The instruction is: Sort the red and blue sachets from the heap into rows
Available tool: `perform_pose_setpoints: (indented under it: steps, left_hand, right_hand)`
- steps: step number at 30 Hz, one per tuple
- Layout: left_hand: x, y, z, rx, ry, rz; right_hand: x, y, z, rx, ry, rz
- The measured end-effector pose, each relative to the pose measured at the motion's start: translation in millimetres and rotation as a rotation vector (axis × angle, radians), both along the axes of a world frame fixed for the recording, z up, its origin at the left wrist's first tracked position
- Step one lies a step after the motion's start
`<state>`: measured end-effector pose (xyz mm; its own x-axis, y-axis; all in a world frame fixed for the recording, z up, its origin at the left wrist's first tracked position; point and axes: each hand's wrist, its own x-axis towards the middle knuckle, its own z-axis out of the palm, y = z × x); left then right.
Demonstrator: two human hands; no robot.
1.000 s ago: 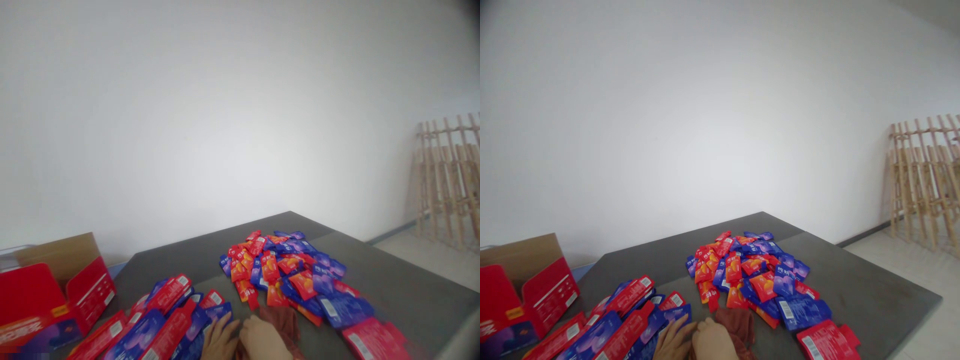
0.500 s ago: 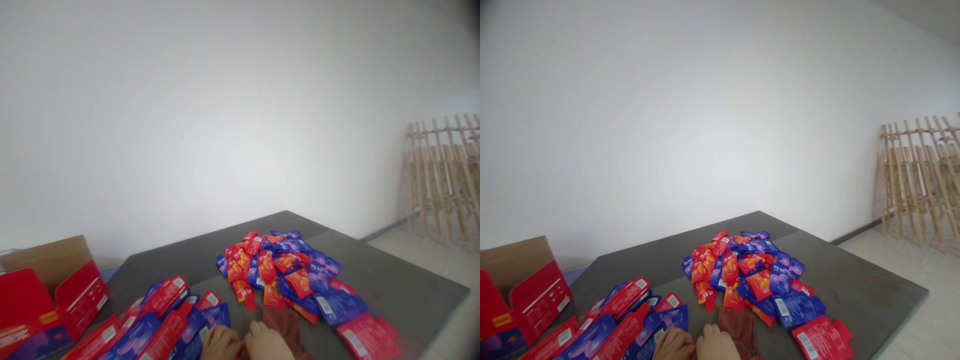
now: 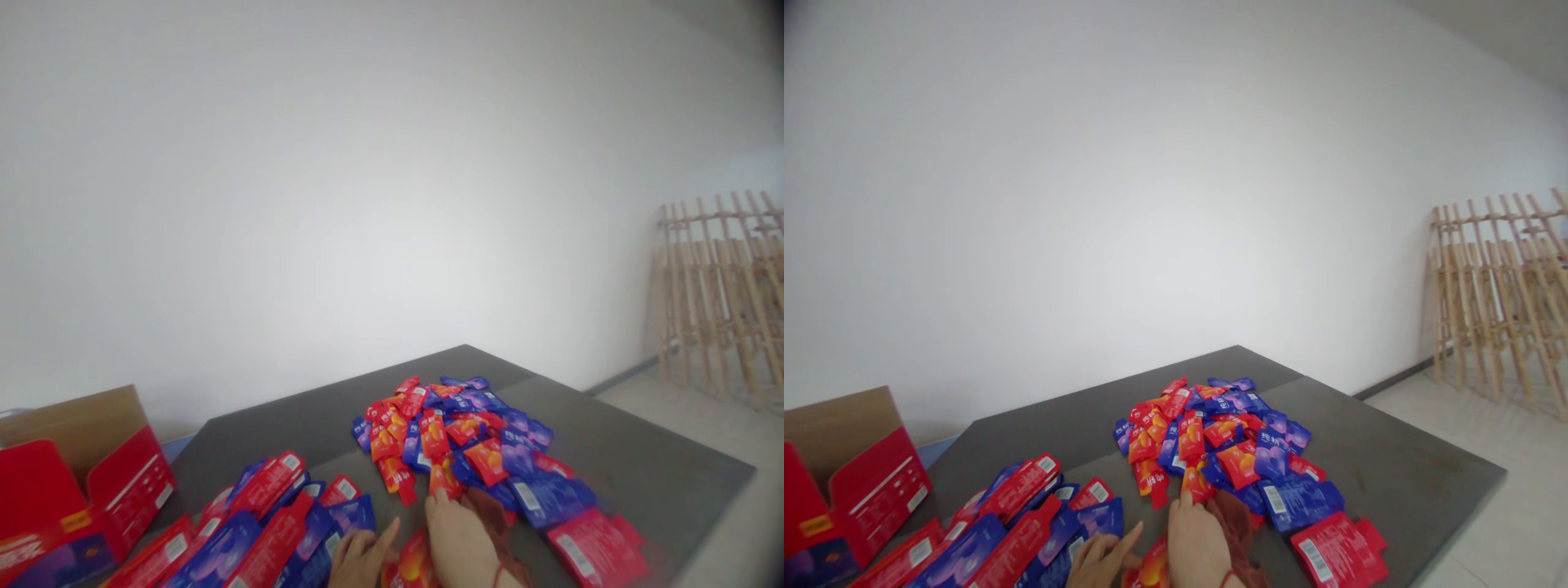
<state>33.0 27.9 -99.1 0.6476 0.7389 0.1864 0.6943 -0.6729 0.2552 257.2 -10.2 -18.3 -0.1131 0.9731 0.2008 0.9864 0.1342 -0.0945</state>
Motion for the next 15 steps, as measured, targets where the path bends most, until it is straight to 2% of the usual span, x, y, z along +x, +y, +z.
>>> perform_pose_setpoints:
  steps: [4, 7, 9, 12, 15]
  left_hand:
    - [-2, 3, -1.6, 0.003, 0.012, 0.060]
    - [0, 2, 0.6, -0.031, 0.086, 0.126]
    - [0, 2, 1.4, -0.050, 0.105, 0.127]
    - [-1, 4, -0.3, 0.004, 0.053, 0.046]
    - [-1, 6, 0.0, 0.064, 0.006, -0.019]
  right_hand:
    - [-41, 1, -22.6, 0.051, 0.039, 0.223]
    - [-49, -2, -23.6, 0.041, 0.060, 0.336]
    - [-36, -4, -15.0, 0.016, 0.076, 0.295]
    - [-3, -5, -0.9, 0.011, 0.100, 0.106]
    - [19, -7, 1.2, 0.020, 0.105, 0.014]
